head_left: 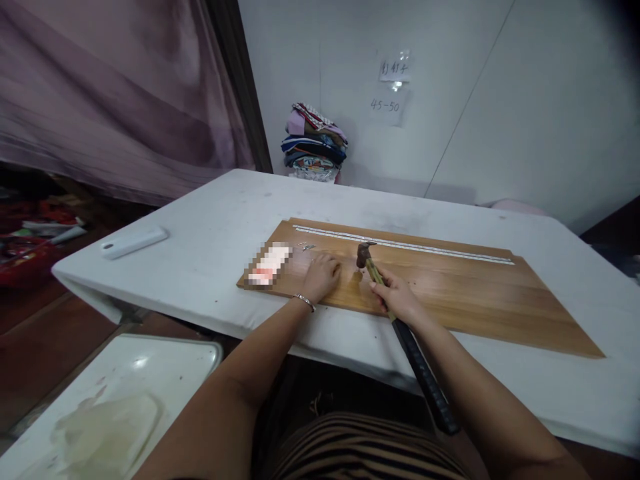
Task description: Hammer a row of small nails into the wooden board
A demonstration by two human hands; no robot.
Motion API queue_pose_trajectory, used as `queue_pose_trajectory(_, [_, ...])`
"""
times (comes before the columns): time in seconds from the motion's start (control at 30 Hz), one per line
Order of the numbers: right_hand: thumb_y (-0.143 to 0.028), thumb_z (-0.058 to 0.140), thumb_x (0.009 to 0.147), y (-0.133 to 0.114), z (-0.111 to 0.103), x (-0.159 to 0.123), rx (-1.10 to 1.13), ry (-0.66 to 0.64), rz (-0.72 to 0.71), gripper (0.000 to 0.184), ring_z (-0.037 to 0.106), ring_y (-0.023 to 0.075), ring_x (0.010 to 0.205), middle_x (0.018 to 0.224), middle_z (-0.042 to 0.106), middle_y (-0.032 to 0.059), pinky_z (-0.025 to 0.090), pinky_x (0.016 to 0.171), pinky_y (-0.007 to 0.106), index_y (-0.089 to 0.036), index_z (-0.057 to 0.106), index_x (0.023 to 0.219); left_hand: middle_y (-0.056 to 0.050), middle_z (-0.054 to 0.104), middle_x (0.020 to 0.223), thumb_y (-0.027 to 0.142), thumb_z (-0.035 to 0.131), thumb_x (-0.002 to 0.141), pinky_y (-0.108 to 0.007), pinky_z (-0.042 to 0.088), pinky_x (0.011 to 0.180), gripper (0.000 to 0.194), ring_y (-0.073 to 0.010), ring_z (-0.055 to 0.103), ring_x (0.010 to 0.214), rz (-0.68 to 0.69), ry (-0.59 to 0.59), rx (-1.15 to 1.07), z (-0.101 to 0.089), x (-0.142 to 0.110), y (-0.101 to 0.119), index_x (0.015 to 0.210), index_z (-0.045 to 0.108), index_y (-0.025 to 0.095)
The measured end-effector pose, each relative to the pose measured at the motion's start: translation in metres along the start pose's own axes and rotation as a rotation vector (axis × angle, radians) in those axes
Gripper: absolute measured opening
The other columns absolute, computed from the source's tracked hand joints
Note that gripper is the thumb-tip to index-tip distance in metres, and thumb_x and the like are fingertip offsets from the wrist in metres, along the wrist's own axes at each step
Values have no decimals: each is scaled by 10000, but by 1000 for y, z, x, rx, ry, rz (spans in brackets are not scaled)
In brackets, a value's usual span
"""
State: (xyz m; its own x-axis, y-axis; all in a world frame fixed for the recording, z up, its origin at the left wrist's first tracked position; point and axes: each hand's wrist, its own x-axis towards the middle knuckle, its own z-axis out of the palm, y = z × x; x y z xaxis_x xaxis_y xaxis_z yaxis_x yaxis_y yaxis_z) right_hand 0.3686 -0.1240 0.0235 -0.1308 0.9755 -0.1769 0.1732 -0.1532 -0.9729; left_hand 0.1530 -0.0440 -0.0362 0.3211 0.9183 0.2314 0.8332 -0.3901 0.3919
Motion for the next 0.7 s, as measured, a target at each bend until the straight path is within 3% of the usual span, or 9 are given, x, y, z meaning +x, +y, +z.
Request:
queue_pose_trajectory(0.3, [-351, 678, 770, -9, 0, -3, 26, 27, -14, 687, 430, 103, 420, 619, 503, -91, 388, 388, 250, -149, 653, 1426, -134, 745, 1109, 167, 565, 979, -430, 493, 1085, 227, -277, 640, 1148, 10, 16, 12, 3, 0, -3, 952, 790, 179])
queue_pose_trajectory(0.6, [-390, 675, 771, -1, 0, -1, 10, -12, 1, 772, 398, 96, 387, 563, 446, -118, 360, 390, 240, -128, 605, 1494, -127, 747, 1130, 186, 557, 1000, -415, 504, 1067, 231, -272, 650, 1156, 6, 6, 52, 0, 0, 0, 957, 784, 186])
queue_pose_trajectory(0.7, [-391, 671, 767, -2, 0, 0, 14, 6, -9, 723, 417, 94, 411, 624, 488, -97, 378, 387, 245, -143, 638, 1445, -127, 749, 1119, 186, 550, 1005, -413, 508, 1056, 239, -270, 653, 1146, 12, 8, 54, 1, 0, -1, 947, 781, 184])
